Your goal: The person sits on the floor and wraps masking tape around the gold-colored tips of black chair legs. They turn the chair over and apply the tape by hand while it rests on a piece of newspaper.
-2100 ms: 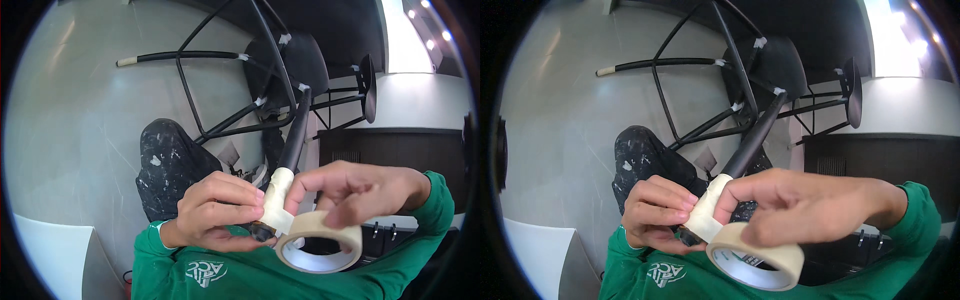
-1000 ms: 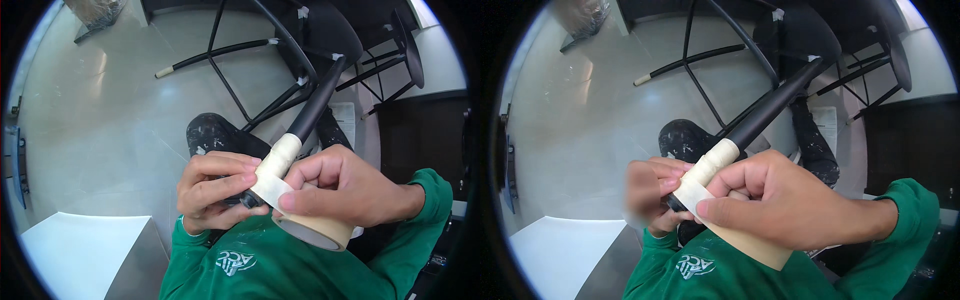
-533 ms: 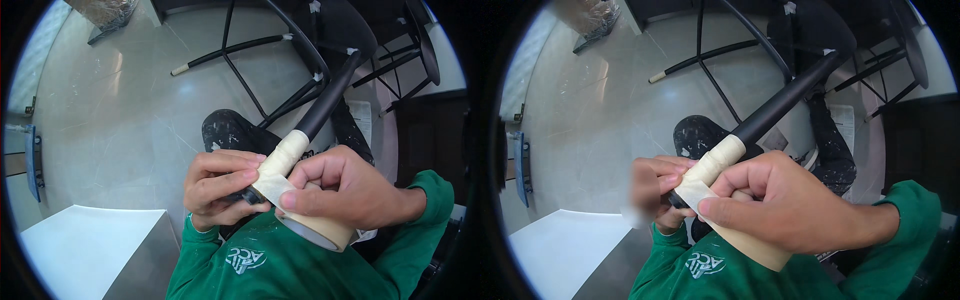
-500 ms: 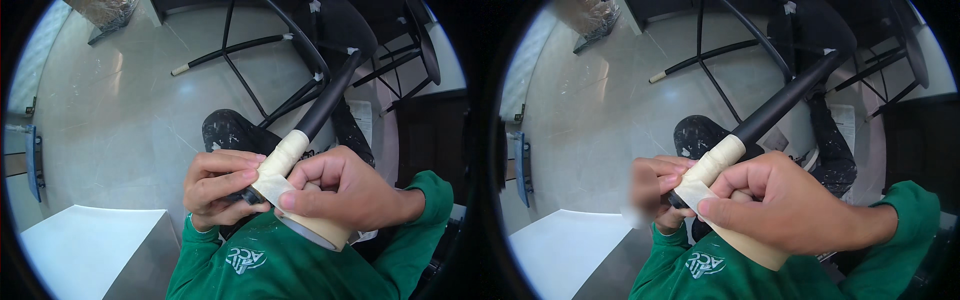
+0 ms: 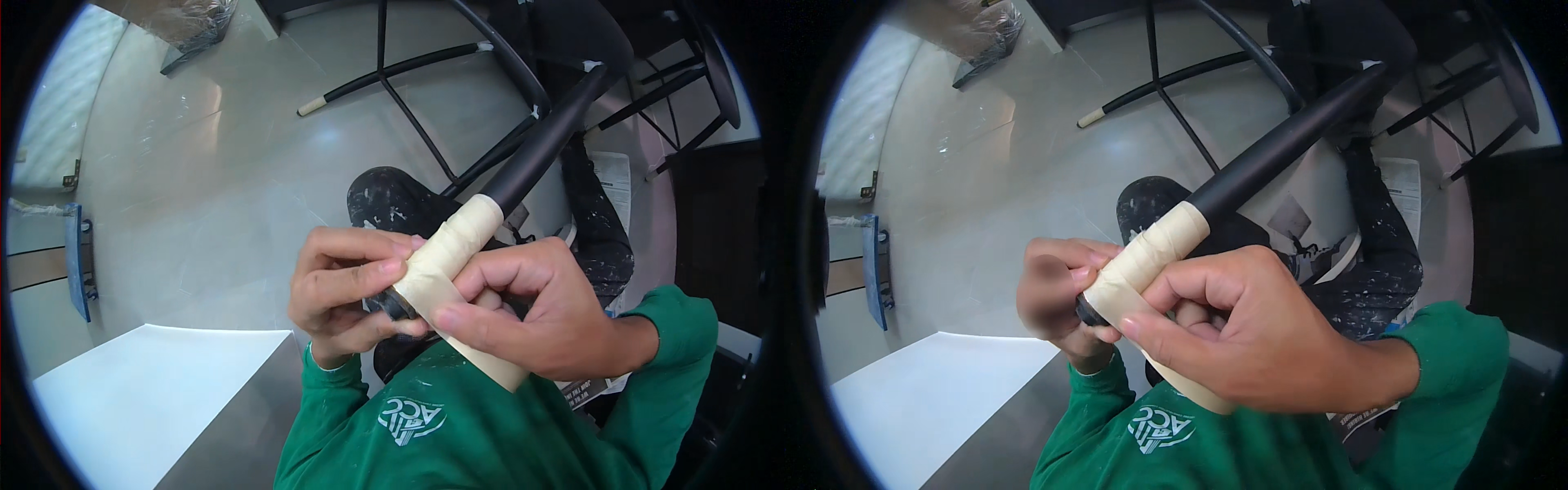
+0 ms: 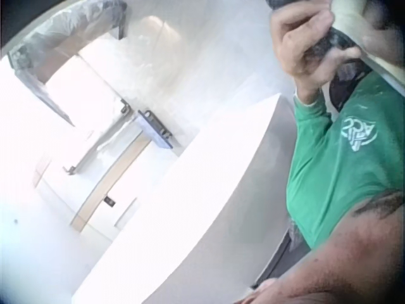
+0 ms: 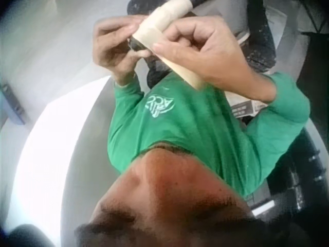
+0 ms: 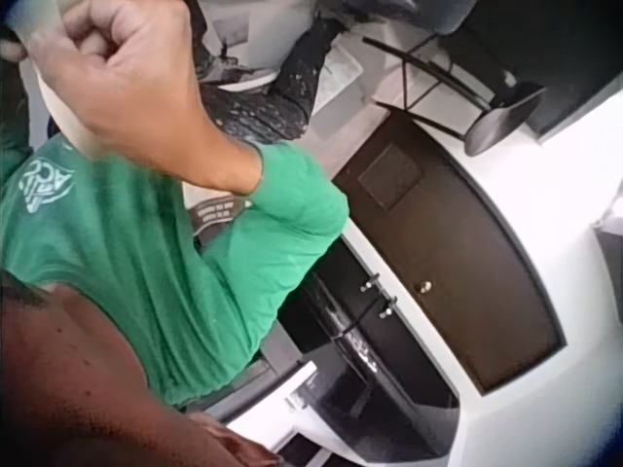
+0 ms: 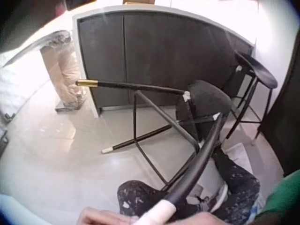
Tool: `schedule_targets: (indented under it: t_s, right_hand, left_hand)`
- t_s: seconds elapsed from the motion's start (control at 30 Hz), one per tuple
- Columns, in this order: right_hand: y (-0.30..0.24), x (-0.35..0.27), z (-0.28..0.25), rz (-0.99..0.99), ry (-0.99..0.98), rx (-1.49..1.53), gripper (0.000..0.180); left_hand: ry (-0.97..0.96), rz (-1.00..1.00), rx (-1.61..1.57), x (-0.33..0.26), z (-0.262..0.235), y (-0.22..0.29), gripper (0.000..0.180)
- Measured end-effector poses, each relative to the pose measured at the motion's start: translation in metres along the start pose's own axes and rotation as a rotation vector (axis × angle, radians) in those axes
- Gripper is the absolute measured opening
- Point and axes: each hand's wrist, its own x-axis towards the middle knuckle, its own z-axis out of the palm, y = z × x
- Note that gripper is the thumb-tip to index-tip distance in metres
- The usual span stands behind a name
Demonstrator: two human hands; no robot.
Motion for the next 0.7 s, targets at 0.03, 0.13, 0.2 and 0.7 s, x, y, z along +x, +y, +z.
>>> schedule_targets:
  t_s: [0.03, 0.13, 0.2, 0.7]
  right_hand:
    - [0.004, 0.002, 0.001, -0.037, 0.004, 0.017, 0.017]
    - [0.02, 0.007, 0.005, -0.159, 0.047, 0.06, 0.018]
    - [0.037, 0.011, 0.009, -0.257, 0.115, 0.076, 0.022]
    - [0.062, 0.01, 0.009, -0.5, 0.068, 0.161, 0.014]
  left_hand:
    - [-0.012, -0.001, 0.025, 0.0, -0.002, 0.002, 0.048]
    - [-0.032, -0.01, 0.08, 0.003, -0.006, 0.005, 0.049]
    - [-0.021, -0.023, 0.095, 0.004, -0.003, 0.007, 0.05]
    - [-0.052, 0.014, 0.335, 0.007, -0.008, 0.029, 0.048]
